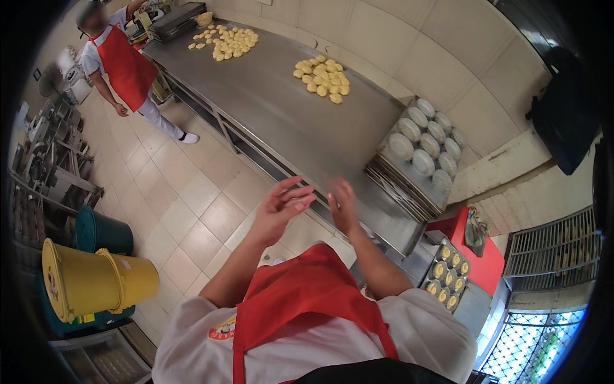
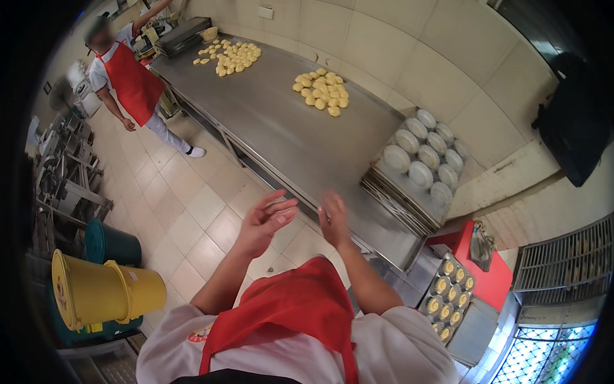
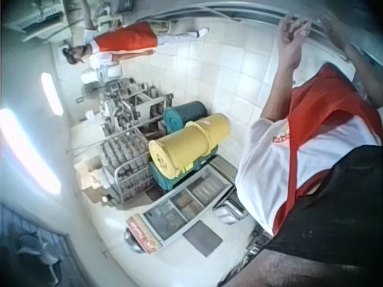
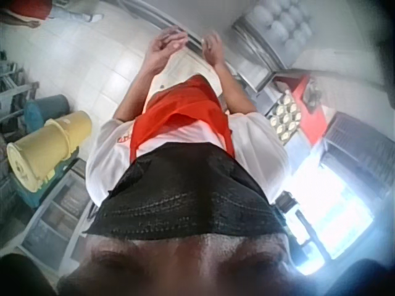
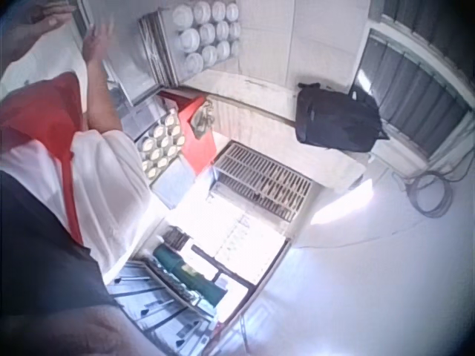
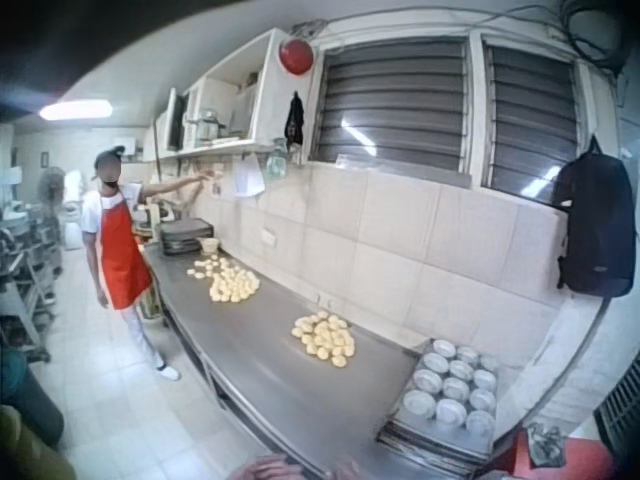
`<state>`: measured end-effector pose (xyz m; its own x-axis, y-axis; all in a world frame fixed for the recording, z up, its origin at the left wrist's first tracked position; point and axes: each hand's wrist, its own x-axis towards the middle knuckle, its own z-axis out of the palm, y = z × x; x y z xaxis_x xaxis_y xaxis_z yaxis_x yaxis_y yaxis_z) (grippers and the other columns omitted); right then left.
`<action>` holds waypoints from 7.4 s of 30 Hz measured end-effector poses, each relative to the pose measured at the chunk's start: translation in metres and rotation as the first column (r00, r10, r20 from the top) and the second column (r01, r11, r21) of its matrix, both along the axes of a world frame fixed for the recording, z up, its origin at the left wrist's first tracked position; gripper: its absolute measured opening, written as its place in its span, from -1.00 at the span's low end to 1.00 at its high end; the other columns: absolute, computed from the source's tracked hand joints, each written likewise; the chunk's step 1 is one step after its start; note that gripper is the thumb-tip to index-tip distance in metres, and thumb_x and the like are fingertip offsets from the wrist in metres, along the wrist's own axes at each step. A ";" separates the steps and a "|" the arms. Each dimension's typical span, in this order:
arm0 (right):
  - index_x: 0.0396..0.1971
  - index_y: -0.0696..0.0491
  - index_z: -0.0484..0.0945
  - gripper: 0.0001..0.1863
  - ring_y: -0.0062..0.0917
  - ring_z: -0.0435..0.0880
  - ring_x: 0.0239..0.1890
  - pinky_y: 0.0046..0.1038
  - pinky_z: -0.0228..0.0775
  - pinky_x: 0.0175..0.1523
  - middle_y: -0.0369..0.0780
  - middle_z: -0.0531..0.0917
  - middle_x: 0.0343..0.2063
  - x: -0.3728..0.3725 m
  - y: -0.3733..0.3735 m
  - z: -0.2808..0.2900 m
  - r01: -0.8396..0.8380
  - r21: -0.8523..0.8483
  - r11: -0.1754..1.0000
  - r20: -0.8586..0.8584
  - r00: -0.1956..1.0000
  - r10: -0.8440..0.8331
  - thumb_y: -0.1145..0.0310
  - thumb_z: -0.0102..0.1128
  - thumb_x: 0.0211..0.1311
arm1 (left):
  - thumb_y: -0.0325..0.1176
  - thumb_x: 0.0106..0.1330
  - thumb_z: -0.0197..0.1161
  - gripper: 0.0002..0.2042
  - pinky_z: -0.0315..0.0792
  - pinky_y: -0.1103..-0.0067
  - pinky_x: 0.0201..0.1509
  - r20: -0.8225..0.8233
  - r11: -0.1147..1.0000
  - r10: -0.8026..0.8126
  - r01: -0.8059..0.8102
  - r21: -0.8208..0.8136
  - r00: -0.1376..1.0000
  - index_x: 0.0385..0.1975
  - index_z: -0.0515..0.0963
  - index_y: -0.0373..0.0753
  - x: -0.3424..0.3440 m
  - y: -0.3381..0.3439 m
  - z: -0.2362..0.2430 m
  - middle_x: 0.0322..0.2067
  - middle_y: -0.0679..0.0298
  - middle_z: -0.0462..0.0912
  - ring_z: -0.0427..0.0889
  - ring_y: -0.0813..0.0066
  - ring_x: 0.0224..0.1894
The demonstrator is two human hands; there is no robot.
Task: The person wipes a yellow lid with a cloth, then rolls small portions of dough into long strips on a metal counter and shapes them into spirals, placing each into a metal cup on a tray.
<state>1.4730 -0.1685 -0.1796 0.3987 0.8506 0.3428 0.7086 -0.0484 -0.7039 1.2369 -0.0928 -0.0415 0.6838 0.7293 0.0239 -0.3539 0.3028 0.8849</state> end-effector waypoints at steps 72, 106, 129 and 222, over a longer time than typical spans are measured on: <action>0.68 0.02 -0.02 -0.21 0.11 -0.29 0.70 0.12 -0.43 0.70 0.11 -0.17 0.68 -0.102 0.257 -0.029 0.401 -0.693 0.599 0.470 0.882 -0.047 -0.04 -0.15 0.63 | 0.06 0.61 -0.01 -0.27 -0.19 -0.15 0.67 -0.648 0.323 -0.060 0.629 0.707 0.759 0.65 0.08 -0.20 0.111 0.306 -0.186 0.64 -0.17 -0.02 -0.12 -0.30 0.68; 0.58 -0.03 0.26 -0.26 0.05 0.09 0.64 0.23 -0.11 0.62 -0.08 0.25 0.59 -0.082 0.196 -0.033 0.222 -0.562 0.797 0.290 0.955 -0.061 0.18 0.20 0.45 | -0.07 0.57 0.10 -0.33 0.03 0.04 0.68 -0.815 -0.136 0.176 0.833 0.536 0.552 0.62 0.17 -0.11 -0.009 0.396 -0.149 0.62 0.04 0.14 0.07 -0.06 0.67; -0.15 0.03 0.84 -0.83 -0.43 0.78 -0.25 -0.40 0.58 -0.08 -0.21 0.81 -0.33 -0.131 0.301 0.295 -0.098 -0.494 0.864 -0.216 0.976 -0.013 0.48 0.52 0.25 | -0.62 0.38 0.40 -0.88 0.61 0.59 -0.05 0.244 0.556 -0.786 0.822 -0.125 0.568 -0.25 0.62 -0.22 0.038 0.408 -0.050 -0.23 0.30 0.80 0.76 0.57 -0.18; 0.61 0.10 0.13 -0.28 -0.09 -0.05 0.69 -0.03 -0.16 0.70 0.06 0.18 0.59 -0.188 0.239 -0.053 0.245 -0.552 0.797 0.030 0.961 -0.274 0.20 0.07 0.58 | -0.05 0.41 0.32 -0.20 -0.20 -0.11 0.70 -0.682 0.198 -0.459 0.814 0.545 0.569 0.60 0.21 -0.18 0.097 0.311 -0.162 0.62 -0.09 0.09 -0.08 -0.23 0.68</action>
<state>1.2852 0.0706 -0.2324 0.6350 0.7530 -0.1724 0.5794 -0.6119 -0.5384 1.3338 0.2183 -0.2037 0.9801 -0.1901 -0.0571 -0.0566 -0.5435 0.8375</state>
